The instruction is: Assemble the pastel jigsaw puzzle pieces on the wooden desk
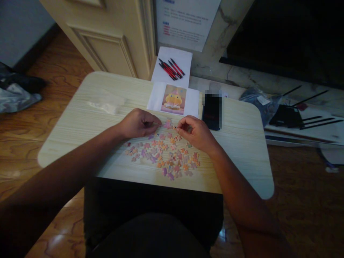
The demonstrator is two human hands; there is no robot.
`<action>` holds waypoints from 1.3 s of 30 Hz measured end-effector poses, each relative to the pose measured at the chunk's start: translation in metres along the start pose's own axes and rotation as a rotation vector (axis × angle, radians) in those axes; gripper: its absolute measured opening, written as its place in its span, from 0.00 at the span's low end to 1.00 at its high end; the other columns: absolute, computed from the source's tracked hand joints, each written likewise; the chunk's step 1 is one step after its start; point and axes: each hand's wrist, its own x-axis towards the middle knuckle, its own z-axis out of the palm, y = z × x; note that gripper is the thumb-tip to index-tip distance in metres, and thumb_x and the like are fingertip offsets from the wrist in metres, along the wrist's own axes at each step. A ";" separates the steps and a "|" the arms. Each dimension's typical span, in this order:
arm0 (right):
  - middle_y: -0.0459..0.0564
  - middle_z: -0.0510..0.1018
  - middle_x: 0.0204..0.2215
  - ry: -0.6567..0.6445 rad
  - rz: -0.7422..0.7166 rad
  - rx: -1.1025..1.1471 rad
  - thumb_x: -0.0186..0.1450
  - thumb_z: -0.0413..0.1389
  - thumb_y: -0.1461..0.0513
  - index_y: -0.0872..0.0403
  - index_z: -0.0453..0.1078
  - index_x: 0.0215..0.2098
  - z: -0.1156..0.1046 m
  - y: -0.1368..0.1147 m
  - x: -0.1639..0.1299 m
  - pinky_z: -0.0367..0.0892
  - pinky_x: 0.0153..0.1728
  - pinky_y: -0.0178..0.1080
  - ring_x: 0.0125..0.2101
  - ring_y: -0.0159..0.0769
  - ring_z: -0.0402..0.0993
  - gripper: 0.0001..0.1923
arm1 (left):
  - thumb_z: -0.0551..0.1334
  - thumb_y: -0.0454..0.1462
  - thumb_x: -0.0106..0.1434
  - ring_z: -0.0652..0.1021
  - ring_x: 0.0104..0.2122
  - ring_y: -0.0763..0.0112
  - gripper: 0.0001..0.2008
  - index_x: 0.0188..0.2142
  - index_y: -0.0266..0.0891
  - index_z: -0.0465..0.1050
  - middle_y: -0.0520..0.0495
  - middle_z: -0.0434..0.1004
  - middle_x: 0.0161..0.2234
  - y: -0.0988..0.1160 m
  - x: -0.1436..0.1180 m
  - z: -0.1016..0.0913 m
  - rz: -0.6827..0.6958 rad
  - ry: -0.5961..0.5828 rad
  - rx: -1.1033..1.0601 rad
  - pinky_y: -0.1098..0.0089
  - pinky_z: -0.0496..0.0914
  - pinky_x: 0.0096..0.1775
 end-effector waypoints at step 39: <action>0.49 0.86 0.31 -0.030 0.106 0.028 0.66 0.71 0.53 0.52 0.85 0.44 0.004 0.004 -0.001 0.65 0.25 0.37 0.25 0.33 0.73 0.13 | 0.63 0.35 0.63 0.74 0.21 0.76 0.11 0.35 0.38 0.87 0.50 0.82 0.24 0.004 0.001 -0.002 -0.001 -0.003 -0.038 0.73 0.64 0.27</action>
